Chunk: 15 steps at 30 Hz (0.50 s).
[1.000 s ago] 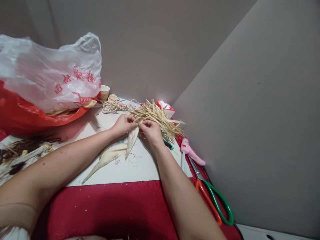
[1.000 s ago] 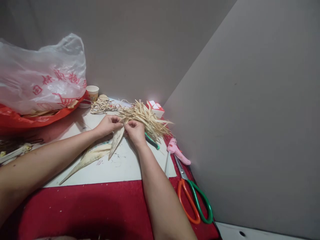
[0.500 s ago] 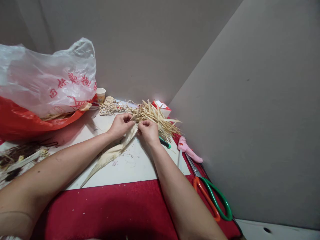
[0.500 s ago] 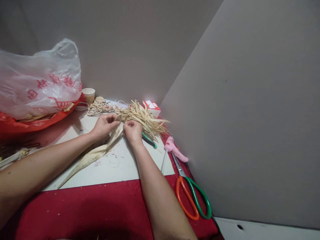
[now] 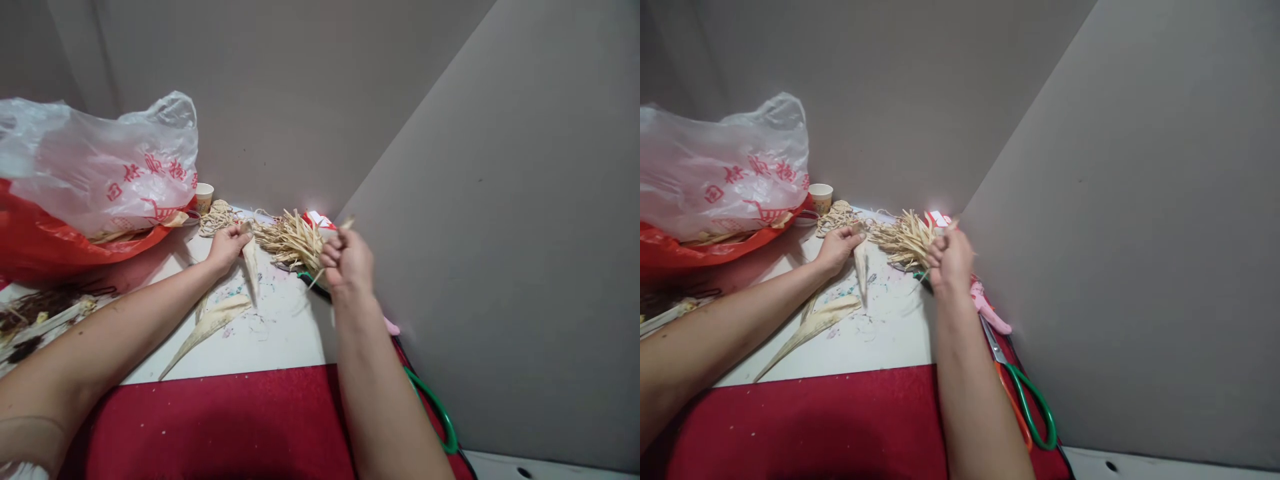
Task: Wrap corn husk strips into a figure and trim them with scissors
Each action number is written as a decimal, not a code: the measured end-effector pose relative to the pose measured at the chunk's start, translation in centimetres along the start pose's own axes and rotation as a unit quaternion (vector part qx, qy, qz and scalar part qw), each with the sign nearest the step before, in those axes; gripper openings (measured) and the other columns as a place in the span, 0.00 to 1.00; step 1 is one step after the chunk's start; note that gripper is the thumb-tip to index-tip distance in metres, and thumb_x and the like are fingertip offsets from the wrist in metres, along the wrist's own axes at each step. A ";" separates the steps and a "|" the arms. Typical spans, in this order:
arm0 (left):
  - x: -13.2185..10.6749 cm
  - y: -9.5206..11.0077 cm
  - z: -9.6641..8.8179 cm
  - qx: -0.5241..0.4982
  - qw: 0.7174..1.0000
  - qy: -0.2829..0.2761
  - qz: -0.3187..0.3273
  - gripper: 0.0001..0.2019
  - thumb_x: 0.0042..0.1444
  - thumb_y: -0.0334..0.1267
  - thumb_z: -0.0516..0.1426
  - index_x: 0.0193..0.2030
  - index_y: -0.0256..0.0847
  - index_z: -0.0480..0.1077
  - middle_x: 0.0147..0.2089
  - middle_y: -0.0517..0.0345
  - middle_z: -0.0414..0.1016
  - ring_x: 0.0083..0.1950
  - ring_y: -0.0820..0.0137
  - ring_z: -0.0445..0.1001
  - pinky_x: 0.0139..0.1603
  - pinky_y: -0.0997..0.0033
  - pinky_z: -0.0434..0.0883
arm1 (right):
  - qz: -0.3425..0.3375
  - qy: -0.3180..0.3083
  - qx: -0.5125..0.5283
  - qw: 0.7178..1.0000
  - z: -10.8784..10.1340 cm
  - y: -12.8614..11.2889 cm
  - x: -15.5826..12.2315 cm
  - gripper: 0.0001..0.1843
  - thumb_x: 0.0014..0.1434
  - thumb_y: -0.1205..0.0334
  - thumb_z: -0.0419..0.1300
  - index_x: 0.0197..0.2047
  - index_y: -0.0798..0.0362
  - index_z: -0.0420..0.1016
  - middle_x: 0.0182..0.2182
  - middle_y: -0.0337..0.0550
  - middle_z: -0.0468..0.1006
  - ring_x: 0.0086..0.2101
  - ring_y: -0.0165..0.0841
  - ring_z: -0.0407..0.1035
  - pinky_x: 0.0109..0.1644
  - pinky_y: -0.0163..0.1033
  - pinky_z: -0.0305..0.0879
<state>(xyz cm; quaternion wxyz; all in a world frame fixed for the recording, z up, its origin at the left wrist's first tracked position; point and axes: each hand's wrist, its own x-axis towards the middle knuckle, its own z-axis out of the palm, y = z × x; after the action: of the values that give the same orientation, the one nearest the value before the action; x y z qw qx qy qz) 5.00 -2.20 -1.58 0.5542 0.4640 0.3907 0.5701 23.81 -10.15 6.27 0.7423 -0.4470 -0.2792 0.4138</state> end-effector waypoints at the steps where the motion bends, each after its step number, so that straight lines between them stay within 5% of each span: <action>1: 0.1 -0.1 0.0 -0.004 1.000 0.000 0.000 0.10 0.41 0.38 0.65 0.25 0.37 0.69 0.20 0.64 0.67 0.20 0.77 0.62 0.21 0.77 0.60 | -0.068 0.033 -0.012 0.997 -0.5 -1.5 -0.1 0.18 0.52 0.62 0.60 0.28 0.49 0.49 0.16 0.23 0.49 0.13 0.19 0.43 0.14 0.25 0.37; 3: 0.1 -0.2 0.0 -0.011 1.000 -0.013 -0.010 0.11 0.40 0.40 0.66 0.26 0.36 0.70 0.21 0.64 0.68 0.20 0.77 0.63 0.21 0.77 0.60 | -0.184 0.088 -0.033 0.978 -1.1 -3.6 -0.4 0.16 0.50 0.62 0.61 0.29 0.48 0.53 0.16 0.23 0.51 0.13 0.20 0.45 0.15 0.25 0.38; 5: -0.2 -0.1 0.1 -0.014 0.999 -0.041 -0.028 0.14 0.39 0.43 0.67 0.27 0.36 0.72 0.22 0.63 0.69 0.21 0.77 0.65 0.23 0.77 0.62 | -0.218 0.099 -0.066 0.969 -1.1 -4.0 -0.8 0.13 0.48 0.62 0.62 0.32 0.48 0.58 0.16 0.23 0.53 0.14 0.21 0.47 0.15 0.26 0.40; 11: -1.5 0.9 0.6 -0.015 0.988 -0.141 -0.064 0.19 0.36 0.49 0.69 0.29 0.35 0.75 0.27 0.58 0.74 0.27 0.74 0.69 0.30 0.74 0.64 | -0.014 -0.100 -0.252 0.963 1.6 3.0 -1.7 0.12 0.44 0.56 0.64 0.30 0.54 0.73 0.15 0.28 0.59 0.16 0.22 0.52 0.20 0.31 0.47; 15: -1.7 1.1 0.8 -0.010 0.983 -0.169 -0.065 0.20 0.36 0.49 0.70 0.31 0.34 0.76 0.29 0.55 0.75 0.28 0.74 0.69 0.30 0.73 0.63 | 0.038 -0.195 -0.285 0.938 2.3 5.5 -2.3 0.14 0.42 0.54 0.65 0.25 0.55 0.71 0.14 0.30 0.60 0.18 0.23 0.52 0.22 0.31 0.48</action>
<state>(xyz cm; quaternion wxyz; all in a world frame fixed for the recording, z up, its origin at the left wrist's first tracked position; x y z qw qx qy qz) 5.36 -4.06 -0.53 0.6525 0.5221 0.3150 0.4499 18.79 -9.72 2.25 0.4986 -0.5607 -0.5077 0.4234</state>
